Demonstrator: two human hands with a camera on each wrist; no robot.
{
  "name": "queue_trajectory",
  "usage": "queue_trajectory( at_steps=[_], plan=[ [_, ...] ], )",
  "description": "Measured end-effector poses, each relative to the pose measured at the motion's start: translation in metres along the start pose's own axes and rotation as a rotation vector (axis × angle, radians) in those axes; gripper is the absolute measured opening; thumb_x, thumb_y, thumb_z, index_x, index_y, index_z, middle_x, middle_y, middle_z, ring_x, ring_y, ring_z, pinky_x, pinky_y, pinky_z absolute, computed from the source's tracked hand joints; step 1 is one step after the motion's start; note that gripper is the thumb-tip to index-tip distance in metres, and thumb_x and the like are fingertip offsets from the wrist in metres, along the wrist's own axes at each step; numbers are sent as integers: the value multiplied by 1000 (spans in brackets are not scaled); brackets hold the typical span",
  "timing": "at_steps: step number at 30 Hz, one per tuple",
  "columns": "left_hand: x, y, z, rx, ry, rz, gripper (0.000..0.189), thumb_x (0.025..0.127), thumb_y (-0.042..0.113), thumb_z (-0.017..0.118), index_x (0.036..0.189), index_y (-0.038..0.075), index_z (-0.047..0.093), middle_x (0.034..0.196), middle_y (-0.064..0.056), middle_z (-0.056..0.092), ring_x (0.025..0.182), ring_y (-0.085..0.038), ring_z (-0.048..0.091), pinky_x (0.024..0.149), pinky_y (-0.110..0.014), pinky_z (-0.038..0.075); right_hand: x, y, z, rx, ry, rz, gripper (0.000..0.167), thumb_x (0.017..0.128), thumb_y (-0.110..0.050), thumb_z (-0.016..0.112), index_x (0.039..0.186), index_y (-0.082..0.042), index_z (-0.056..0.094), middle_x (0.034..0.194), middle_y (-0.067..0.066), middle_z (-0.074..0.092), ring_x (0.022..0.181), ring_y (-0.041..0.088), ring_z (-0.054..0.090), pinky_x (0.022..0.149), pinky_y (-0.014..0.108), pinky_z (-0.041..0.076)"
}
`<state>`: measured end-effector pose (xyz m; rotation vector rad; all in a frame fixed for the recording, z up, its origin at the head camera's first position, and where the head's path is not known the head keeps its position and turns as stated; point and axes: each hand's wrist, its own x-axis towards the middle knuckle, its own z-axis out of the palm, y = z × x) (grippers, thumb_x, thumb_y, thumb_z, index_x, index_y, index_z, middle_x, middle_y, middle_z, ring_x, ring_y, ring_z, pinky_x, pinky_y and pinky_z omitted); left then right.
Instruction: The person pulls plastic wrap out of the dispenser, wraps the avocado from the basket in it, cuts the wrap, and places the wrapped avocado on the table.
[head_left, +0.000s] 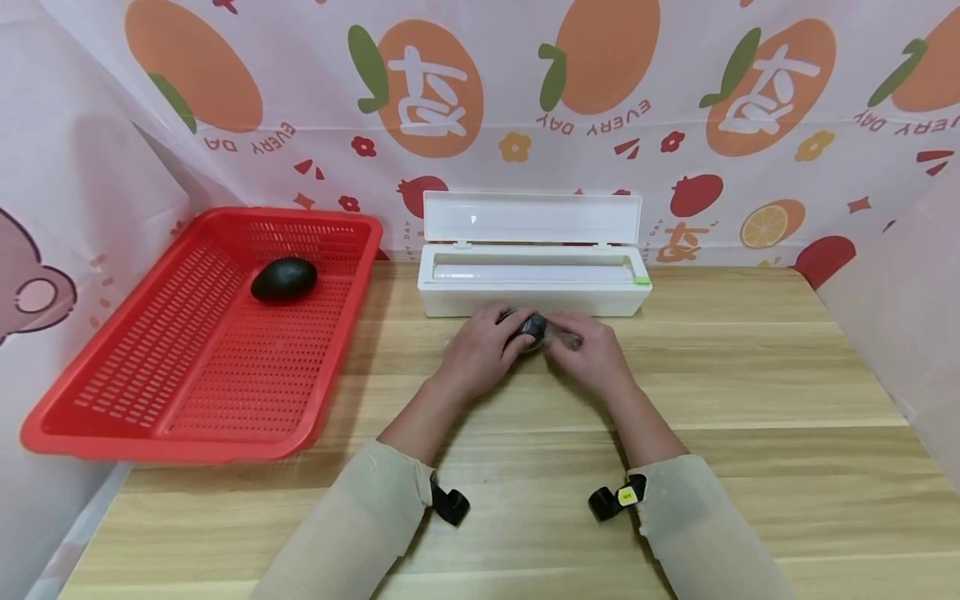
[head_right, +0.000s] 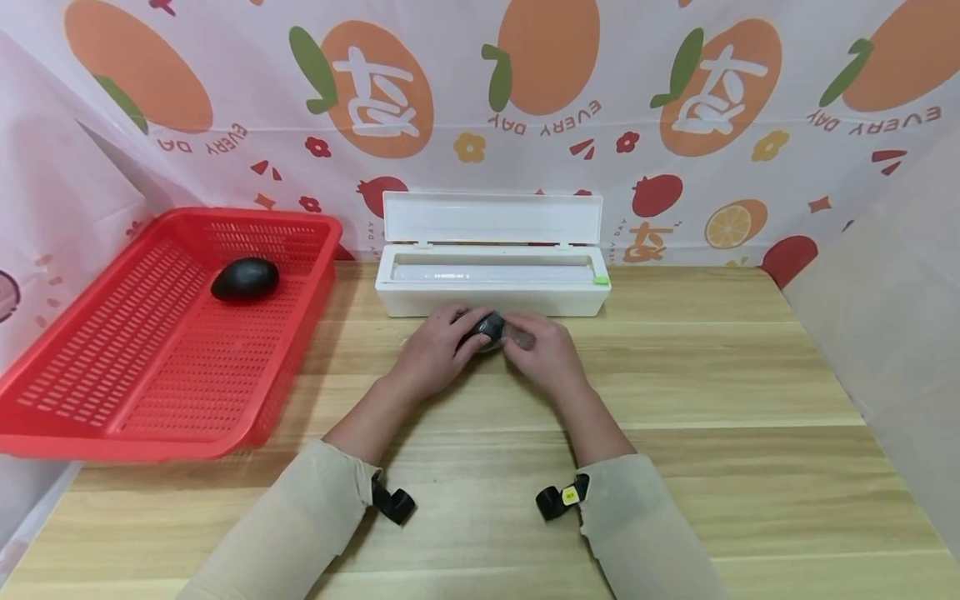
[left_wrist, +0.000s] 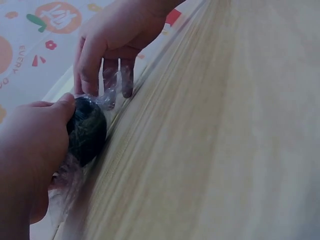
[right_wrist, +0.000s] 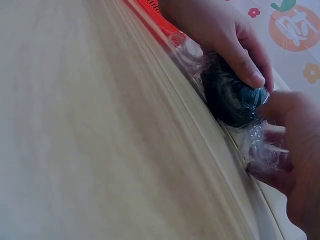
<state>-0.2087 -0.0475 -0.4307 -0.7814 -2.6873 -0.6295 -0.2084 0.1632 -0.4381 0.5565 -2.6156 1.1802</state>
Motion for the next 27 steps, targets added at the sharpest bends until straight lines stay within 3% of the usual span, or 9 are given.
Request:
queue_trajectory(
  at_steps=[4,8,11,14,17,21,24,27],
  plan=[
    [1,1,0,23,30,-10,42,99,41,56,137,24,57,124,-13,57,114,-29,55,99,-44,46,2,-4,3,-60,5,41,30,89,-11,70,119,-10,72,115,10,72,106,25,68,88,42,56],
    [2,5,1,9,23,-50,42,99,43,55,137,26,56,124,-12,56,114,-29,54,93,-45,50,2,-13,11,-78,150,80,18,90,-12,70,106,-7,77,99,10,76,88,21,73,74,38,59],
    [2,8,3,-14,35,-86,43,98,44,55,137,26,56,122,-12,57,112,-29,54,87,-46,52,1,-22,18,-11,265,124,16,91,-13,70,100,-4,77,96,11,76,87,20,73,73,35,59],
    [3,10,4,-22,68,-114,43,97,44,57,136,25,57,117,-13,59,107,-28,56,83,-45,54,-1,-33,24,92,299,172,19,92,-13,66,106,-3,76,106,12,74,99,21,71,82,35,58],
    [3,11,5,-20,102,-143,42,97,43,59,133,22,59,111,-15,59,102,-29,57,78,-45,54,-6,-46,31,224,231,250,33,95,-16,59,123,-3,68,128,12,65,121,21,61,98,36,52],
    [3,11,6,-12,128,-162,41,96,42,60,131,20,60,106,-18,58,96,-31,57,72,-45,54,-13,-61,39,397,64,355,58,94,-19,51,149,-9,39,159,2,29,145,10,28,115,33,32],
    [3,12,6,-10,132,-159,41,97,40,59,131,19,60,105,-19,58,95,-32,57,71,-44,54,-18,-67,42,509,-39,378,75,90,-16,51,157,-17,17,165,-5,3,149,6,9,119,34,22],
    [3,12,6,-5,119,-168,42,98,41,57,133,18,59,105,-20,57,96,-33,57,73,-45,54,-18,-69,39,657,-84,371,85,88,-6,50,159,-18,4,165,-5,-5,150,8,6,121,35,18]
  ],
)
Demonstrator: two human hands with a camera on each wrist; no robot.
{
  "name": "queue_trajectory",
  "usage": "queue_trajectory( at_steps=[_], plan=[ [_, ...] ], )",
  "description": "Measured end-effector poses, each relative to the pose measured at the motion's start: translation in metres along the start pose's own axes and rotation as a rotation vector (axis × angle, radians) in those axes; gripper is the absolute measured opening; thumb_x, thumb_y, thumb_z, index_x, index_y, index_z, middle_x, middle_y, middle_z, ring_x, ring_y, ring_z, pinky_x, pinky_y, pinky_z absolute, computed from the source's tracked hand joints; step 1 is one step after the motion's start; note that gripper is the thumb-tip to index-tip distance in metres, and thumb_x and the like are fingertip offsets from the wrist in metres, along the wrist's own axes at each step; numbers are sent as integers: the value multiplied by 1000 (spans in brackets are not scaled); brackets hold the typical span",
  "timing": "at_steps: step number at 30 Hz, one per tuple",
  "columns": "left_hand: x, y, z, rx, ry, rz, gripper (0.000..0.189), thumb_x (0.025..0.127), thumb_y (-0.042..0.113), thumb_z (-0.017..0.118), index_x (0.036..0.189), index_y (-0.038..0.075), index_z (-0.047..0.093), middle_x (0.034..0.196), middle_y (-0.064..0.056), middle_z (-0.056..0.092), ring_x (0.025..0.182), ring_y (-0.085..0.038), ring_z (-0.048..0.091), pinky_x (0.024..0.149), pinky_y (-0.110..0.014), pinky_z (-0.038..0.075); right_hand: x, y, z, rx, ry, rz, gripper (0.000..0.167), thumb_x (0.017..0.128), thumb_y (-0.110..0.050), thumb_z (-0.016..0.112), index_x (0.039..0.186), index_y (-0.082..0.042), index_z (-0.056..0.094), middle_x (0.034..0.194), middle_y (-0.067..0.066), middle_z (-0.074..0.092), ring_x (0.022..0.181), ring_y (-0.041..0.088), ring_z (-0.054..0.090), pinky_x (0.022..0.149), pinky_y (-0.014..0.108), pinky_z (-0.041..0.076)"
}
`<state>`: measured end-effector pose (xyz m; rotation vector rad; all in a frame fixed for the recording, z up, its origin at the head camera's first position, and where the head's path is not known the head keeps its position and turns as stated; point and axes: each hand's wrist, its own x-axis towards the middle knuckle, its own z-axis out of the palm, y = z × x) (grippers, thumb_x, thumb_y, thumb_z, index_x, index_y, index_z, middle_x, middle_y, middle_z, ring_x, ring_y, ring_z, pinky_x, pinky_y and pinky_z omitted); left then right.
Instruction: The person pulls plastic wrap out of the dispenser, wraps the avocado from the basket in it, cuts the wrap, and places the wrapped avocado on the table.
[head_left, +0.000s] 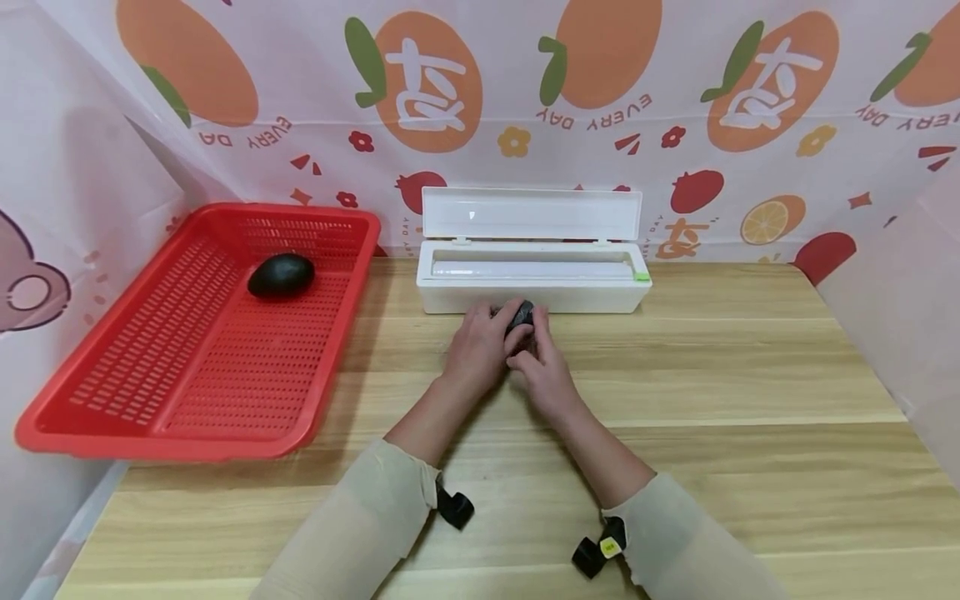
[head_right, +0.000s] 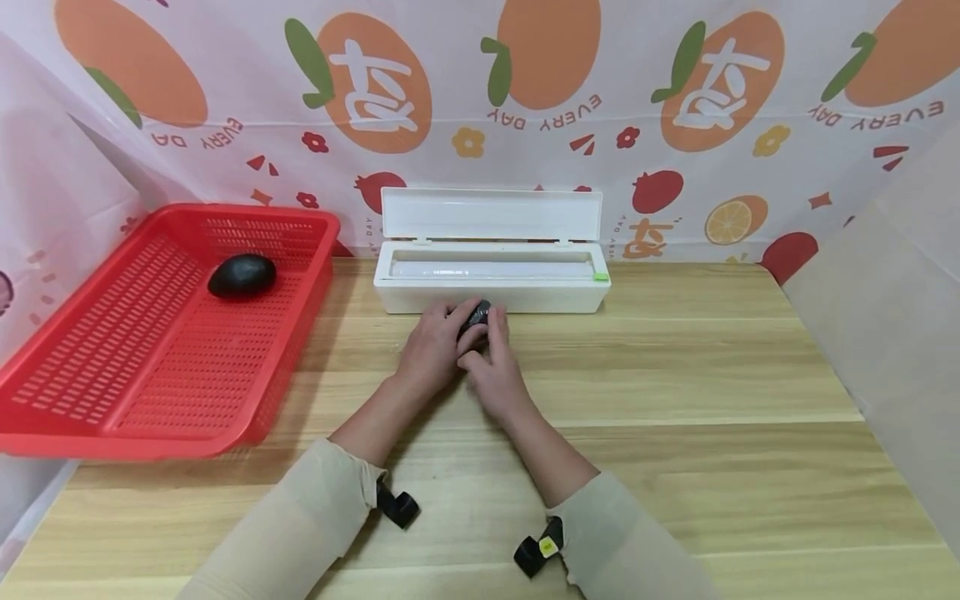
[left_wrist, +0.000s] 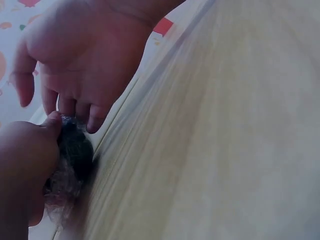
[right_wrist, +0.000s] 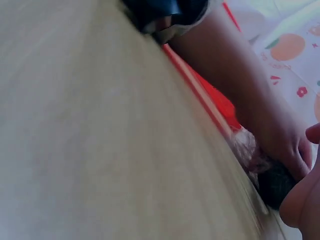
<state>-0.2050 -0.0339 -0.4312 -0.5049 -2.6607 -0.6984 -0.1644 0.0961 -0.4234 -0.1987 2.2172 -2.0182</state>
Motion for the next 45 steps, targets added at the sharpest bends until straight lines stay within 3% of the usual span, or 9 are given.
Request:
queue_trajectory(
  at_steps=[6,10,15,18,21,25,30,38,45],
  plan=[
    [0,2,-2,22,-88,-71,61,94,58,56,143,21,51,115,-22,55,103,-33,55,78,-47,53,6,3,-6,361,-28,-6,88,84,2,39,159,-18,-4,166,1,-5,151,10,0,123,35,8],
    [-2,-1,-3,35,-94,-69,70,87,61,64,145,23,49,117,-20,56,103,-32,56,76,-46,55,3,2,-10,476,-64,-8,71,98,-19,31,159,-26,-5,166,4,-5,152,13,-4,123,43,-1],
    [-2,-6,-2,36,-42,-49,59,88,46,68,140,22,54,115,-16,60,103,-30,58,75,-46,55,1,3,-13,377,27,-33,60,103,-49,19,159,-27,14,163,8,22,150,13,21,122,50,13],
    [-1,-8,-1,-33,-23,-57,56,85,40,70,136,24,56,118,-12,62,107,-28,59,80,-47,55,4,6,-15,261,190,-69,51,104,-40,36,148,-17,44,149,9,49,127,15,53,105,45,40],
    [1,-9,-2,-192,-56,-43,58,83,36,72,137,24,55,125,-8,62,115,-26,58,92,-46,51,8,9,-20,121,310,-107,37,97,-22,56,133,-13,61,130,6,63,104,13,60,84,30,50],
    [2,-10,-3,-406,-136,-42,65,84,35,73,143,23,49,135,-8,59,123,-25,55,105,-46,43,15,13,-32,39,209,-97,49,92,-19,67,139,-17,56,139,2,57,121,14,56,91,19,51],
    [2,-11,-7,-498,-192,-106,75,84,38,72,150,24,38,138,-11,58,125,-26,55,108,-48,41,21,16,-46,-45,31,-57,59,92,-31,70,147,-23,47,151,3,46,129,22,52,100,27,48],
    [5,-10,-10,-363,-273,-92,72,86,46,69,144,12,46,142,-8,51,131,-26,48,110,-46,39,27,19,-57,-168,24,-38,54,89,-37,72,139,-22,57,133,8,56,106,25,62,84,29,55],
    [9,-5,-21,-79,-358,-160,67,82,73,58,113,13,63,109,-5,65,100,-23,60,85,-42,50,27,21,-60,-152,71,-12,51,88,-32,75,134,-18,60,125,9,60,96,22,62,73,23,55]
  ],
)
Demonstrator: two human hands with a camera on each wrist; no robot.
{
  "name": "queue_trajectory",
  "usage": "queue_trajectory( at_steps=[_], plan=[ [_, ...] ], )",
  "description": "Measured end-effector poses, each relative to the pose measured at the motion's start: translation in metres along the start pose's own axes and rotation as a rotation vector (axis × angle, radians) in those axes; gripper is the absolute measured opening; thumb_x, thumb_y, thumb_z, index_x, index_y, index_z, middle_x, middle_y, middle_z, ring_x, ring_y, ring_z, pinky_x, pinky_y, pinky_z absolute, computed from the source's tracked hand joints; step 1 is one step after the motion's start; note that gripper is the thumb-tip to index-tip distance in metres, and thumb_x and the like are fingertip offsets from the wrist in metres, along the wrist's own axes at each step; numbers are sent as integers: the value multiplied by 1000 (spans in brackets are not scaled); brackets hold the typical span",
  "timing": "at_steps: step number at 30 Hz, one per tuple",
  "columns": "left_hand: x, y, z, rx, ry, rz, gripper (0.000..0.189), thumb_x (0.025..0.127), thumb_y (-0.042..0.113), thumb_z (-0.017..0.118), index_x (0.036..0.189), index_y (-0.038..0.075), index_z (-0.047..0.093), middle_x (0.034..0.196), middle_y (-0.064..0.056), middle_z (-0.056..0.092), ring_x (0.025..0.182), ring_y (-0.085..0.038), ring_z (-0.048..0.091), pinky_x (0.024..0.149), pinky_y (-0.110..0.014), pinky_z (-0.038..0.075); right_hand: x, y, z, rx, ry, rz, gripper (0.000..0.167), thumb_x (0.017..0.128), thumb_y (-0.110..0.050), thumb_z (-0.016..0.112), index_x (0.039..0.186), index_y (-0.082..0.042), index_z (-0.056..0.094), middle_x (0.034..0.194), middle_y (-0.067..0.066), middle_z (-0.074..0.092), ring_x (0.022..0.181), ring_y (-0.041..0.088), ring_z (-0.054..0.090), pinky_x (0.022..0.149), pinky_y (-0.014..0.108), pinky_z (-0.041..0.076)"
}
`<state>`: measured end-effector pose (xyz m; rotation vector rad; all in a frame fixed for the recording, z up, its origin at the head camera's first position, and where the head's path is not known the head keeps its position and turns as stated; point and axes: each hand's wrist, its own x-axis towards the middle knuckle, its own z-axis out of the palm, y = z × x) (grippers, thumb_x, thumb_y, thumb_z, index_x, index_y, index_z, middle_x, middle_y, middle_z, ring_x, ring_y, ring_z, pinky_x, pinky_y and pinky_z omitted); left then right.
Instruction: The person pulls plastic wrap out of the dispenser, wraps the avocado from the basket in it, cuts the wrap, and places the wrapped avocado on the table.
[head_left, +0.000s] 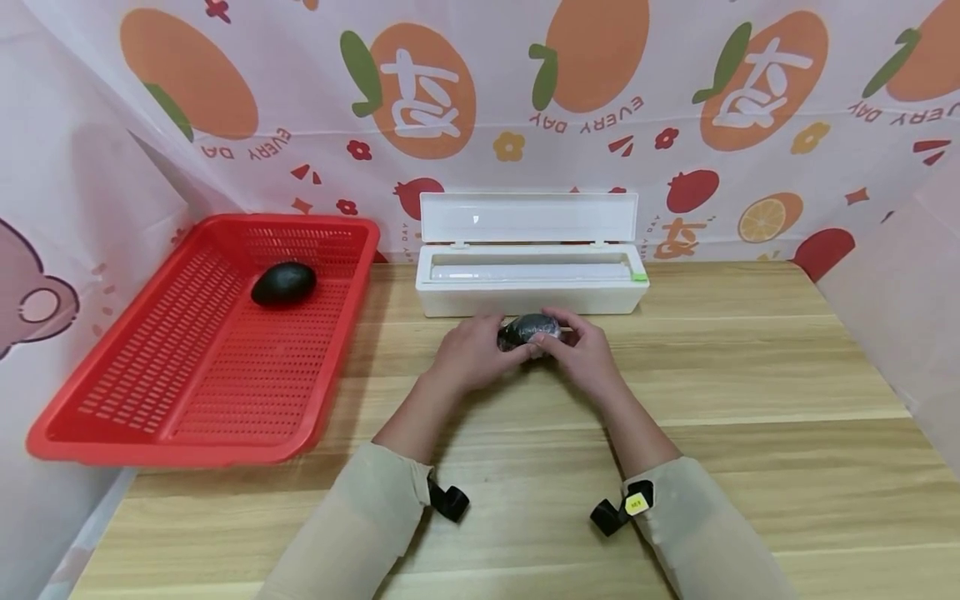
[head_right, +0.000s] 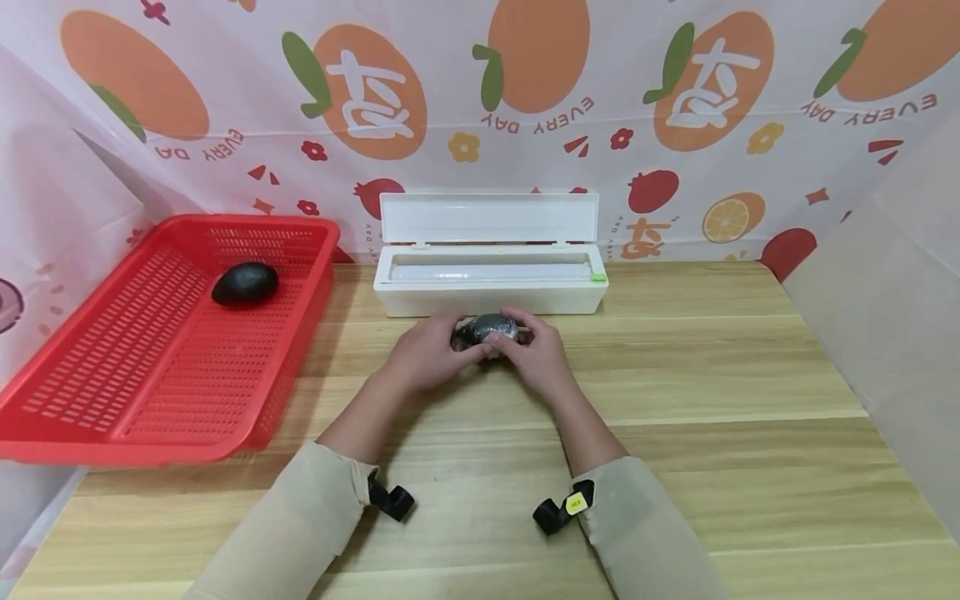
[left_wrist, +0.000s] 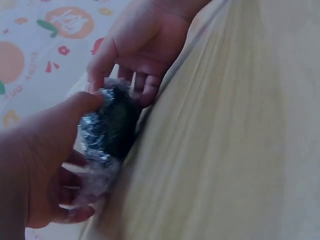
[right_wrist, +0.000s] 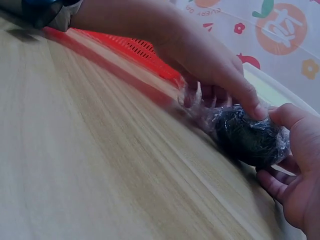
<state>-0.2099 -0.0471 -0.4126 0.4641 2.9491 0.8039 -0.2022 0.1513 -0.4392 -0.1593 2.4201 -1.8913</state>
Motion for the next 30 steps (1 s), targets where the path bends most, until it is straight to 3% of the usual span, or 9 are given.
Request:
queue_trajectory(
  at_steps=[3,6,14,18,21,24,26,30],
  plan=[
    [-1,0,-2,68,-8,-42,68,79,78,56,95,12,64,91,-4,66,84,-23,60,74,-40,47,-2,1,1,-2,13,-3,52,86,-35,76,133,-19,61,124,7,61,95,22,61,72,24,54],
    [-1,0,-2,49,-18,-61,65,79,76,59,85,11,63,82,-4,64,78,-23,58,70,-38,45,-3,2,2,7,21,-11,52,86,-35,76,132,-18,61,124,8,61,97,22,61,74,23,54],
    [-3,5,-6,-176,10,-100,57,77,57,77,100,6,68,98,-9,67,91,-24,60,81,-39,51,-6,0,10,87,58,-56,50,83,-24,81,128,-13,61,134,9,56,115,25,62,86,24,55],
    [-3,10,-8,-258,-1,-130,52,75,42,84,104,3,67,101,-13,67,97,-25,61,87,-40,51,-8,-1,14,36,83,-108,50,80,-16,83,123,-10,60,129,9,57,114,26,63,87,27,56],
    [-2,14,-9,-336,-20,-162,46,78,26,82,110,0,64,108,-16,67,103,-28,61,93,-41,51,-8,-1,17,-72,112,-177,48,76,-12,85,115,-7,58,123,10,56,112,26,61,89,31,55],
    [0,19,-9,-487,-42,-235,41,84,16,68,119,-3,58,118,-19,64,106,-29,59,91,-41,51,-8,-1,20,-208,137,-254,50,71,-12,88,107,-4,54,116,12,51,108,26,56,89,37,52],
    [2,23,-9,-643,-26,-294,49,84,12,58,130,-5,53,130,-21,58,110,-29,56,93,-40,49,-9,-2,22,-285,149,-280,54,69,-13,89,108,-5,53,115,12,48,106,26,53,91,39,48],
    [4,33,-6,-1115,25,-373,40,86,6,47,123,-10,49,137,-21,48,115,-28,50,99,-37,43,-9,-2,23,-352,160,-265,77,66,-17,91,132,-11,51,118,13,45,105,26,51,98,44,45]
  ],
)
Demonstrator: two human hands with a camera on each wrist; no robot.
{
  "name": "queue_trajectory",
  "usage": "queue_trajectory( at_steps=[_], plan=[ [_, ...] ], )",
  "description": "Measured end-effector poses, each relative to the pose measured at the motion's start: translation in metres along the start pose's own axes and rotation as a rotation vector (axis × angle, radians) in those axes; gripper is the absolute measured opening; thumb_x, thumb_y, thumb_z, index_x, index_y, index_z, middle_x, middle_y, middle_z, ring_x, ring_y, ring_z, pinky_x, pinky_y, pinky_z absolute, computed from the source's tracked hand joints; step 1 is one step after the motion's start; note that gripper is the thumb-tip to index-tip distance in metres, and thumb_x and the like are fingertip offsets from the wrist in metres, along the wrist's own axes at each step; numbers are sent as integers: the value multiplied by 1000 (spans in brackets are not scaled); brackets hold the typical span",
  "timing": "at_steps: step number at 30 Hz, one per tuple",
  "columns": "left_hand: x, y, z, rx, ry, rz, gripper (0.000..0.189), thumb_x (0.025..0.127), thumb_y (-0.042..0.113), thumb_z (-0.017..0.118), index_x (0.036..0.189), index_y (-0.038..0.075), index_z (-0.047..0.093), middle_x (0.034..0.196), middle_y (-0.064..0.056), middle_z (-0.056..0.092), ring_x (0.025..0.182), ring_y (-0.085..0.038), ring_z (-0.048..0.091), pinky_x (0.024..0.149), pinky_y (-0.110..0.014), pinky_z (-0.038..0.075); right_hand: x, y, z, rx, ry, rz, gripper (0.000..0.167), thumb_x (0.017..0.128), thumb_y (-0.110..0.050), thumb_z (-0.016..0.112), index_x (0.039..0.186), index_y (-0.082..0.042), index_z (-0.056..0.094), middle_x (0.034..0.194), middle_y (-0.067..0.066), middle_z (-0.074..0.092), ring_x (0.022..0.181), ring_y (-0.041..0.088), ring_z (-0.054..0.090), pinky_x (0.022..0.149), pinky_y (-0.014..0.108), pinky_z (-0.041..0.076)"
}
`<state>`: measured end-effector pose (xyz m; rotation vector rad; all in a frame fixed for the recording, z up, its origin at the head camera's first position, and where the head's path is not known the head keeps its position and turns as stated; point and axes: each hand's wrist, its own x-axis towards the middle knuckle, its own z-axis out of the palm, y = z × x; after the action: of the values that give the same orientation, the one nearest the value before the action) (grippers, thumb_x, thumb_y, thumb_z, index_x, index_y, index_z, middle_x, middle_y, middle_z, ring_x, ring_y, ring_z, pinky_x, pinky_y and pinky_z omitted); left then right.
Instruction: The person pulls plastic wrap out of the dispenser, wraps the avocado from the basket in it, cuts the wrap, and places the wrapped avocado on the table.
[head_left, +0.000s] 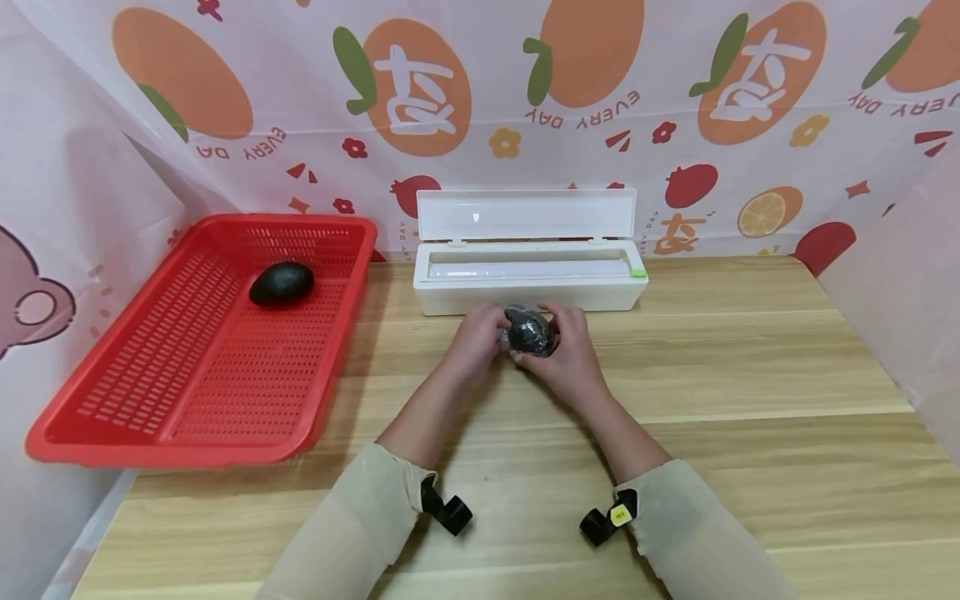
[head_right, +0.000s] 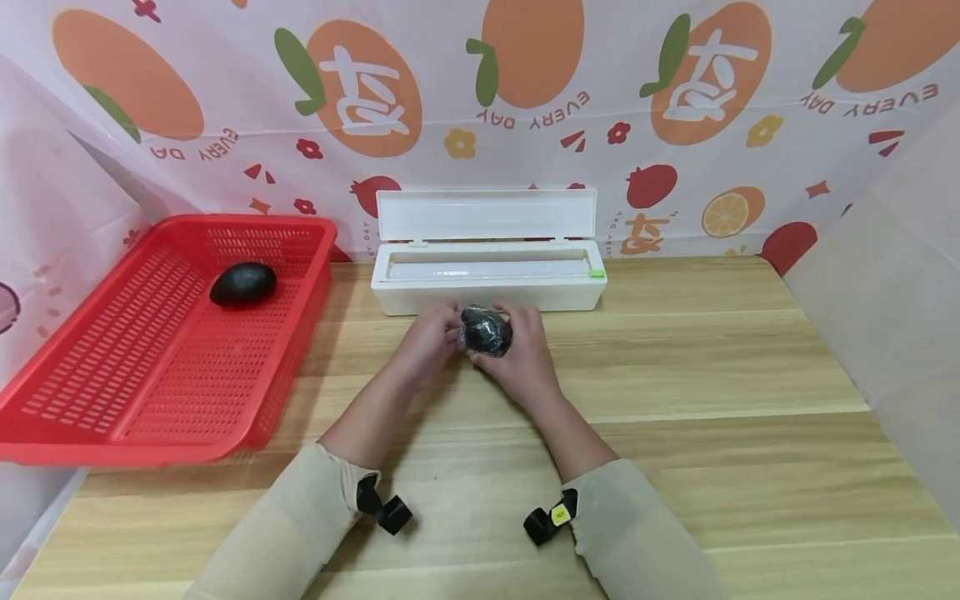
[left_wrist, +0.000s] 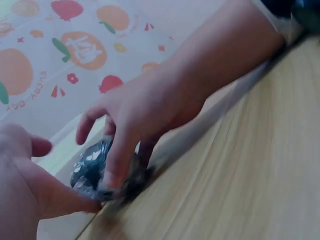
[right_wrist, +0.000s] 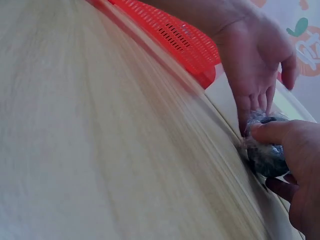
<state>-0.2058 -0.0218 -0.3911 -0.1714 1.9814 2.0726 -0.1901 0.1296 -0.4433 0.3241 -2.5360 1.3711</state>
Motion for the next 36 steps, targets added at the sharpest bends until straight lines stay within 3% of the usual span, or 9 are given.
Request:
queue_trajectory(
  at_steps=[3,5,9,13,17,21,25,32,36],
  plan=[
    [-3,-2,7,-211,-50,-20,38,93,11,45,124,-10,44,140,-20,41,128,-27,42,111,-38,34,0,1,0,-30,-7,5,92,67,-20,91,146,-18,45,126,15,44,113,29,51,103,48,44],
    [-5,-5,11,-188,-91,-1,55,97,20,46,143,-8,33,154,-20,29,142,-27,29,119,-39,23,0,1,0,-53,-16,-8,91,69,-23,90,148,-19,45,131,16,45,119,32,50,106,50,42],
    [-11,-11,15,102,-157,96,78,102,42,44,158,9,0,166,-8,-3,151,-18,0,123,-37,6,-1,3,-1,-80,-37,-22,77,77,-24,85,144,-14,50,133,17,55,123,34,52,105,51,43],
    [-16,-18,16,403,-202,192,78,103,53,34,158,10,-2,165,-5,-7,151,-15,-4,123,-36,3,-1,4,-2,-58,-51,68,65,84,-22,76,143,-8,52,130,19,61,123,34,56,105,50,44],
    [-17,-21,13,516,-216,234,76,103,56,28,158,12,0,165,-6,-3,152,-18,-1,123,-41,6,1,3,-4,-41,-63,169,62,87,-29,69,142,-7,52,136,17,58,125,35,53,106,51,42],
    [-12,-23,8,470,-197,259,69,104,56,23,158,13,17,163,-8,23,149,-21,21,121,-43,20,3,5,-6,1,-72,244,59,86,-43,70,134,-11,58,131,12,61,115,30,54,99,48,46],
    [-3,-28,1,354,-185,305,63,106,48,22,155,8,26,158,-4,32,149,-19,22,123,-39,12,5,6,-8,57,-96,268,63,85,-48,70,138,-18,52,131,8,60,119,27,57,100,49,46],
    [3,-31,-3,79,-231,318,58,107,31,29,159,16,8,154,-15,40,145,-25,33,123,-40,15,5,9,-13,-22,-134,71,45,98,-44,54,140,-30,56,145,1,51,136,27,45,110,55,36],
    [5,-31,-1,-90,-192,319,54,106,18,40,156,12,22,156,-17,35,144,-28,36,120,-40,23,4,10,-12,54,-101,15,34,100,-37,54,128,-24,67,141,2,55,134,24,48,110,50,38]
  ],
)
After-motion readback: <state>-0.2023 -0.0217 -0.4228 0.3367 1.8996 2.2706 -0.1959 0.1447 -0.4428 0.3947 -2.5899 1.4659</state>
